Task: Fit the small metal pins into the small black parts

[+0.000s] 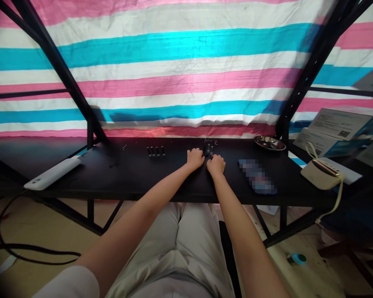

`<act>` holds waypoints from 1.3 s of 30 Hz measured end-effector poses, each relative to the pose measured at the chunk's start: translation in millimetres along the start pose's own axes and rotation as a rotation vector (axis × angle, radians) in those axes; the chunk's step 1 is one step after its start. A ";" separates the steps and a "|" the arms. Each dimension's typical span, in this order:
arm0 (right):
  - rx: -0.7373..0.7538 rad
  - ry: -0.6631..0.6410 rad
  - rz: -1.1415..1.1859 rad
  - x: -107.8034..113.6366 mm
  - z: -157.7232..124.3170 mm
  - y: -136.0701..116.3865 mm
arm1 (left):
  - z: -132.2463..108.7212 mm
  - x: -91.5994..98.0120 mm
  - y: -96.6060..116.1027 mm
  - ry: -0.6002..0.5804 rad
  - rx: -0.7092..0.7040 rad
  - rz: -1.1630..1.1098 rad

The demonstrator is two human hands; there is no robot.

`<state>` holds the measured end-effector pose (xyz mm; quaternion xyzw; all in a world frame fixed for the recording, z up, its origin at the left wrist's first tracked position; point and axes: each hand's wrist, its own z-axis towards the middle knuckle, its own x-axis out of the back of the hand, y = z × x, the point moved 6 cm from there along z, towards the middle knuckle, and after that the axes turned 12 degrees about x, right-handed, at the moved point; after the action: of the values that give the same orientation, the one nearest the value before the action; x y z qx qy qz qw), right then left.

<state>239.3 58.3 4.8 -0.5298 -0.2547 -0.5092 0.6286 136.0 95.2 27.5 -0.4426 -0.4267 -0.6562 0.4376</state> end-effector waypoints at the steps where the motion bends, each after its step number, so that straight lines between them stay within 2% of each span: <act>1: -0.002 0.003 -0.009 -0.6 1.4 0.4 | -0.7 1.8 -4.3 -0.002 -0.005 0.010; 8: -0.063 0.002 -0.039 -4.4 13.4 4.3 | -15.3 20.8 -57.2 0.016 -0.009 -0.011; 13: -0.082 0.016 -0.016 -6.5 23.3 8.2 | -36.3 27.0 -93.6 -0.003 0.055 -0.116; 17: -0.068 0.015 0.019 -10.4 30.6 11.3 | -50.9 29.5 -111.9 0.006 0.130 -0.204; 23: -0.034 0.019 0.046 -13.1 33.1 13.6 | -57.9 34.2 -117.1 0.044 0.138 -0.279; 39: 0.094 0.030 0.129 -16.8 22.9 9.8 | -53.9 32.3 -127.6 0.073 0.180 -0.418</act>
<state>247.3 85.0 -6.5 -0.5072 -0.2340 -0.4629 0.6882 -3.9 70.1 23.2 -0.2797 -0.5496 -0.7076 0.3450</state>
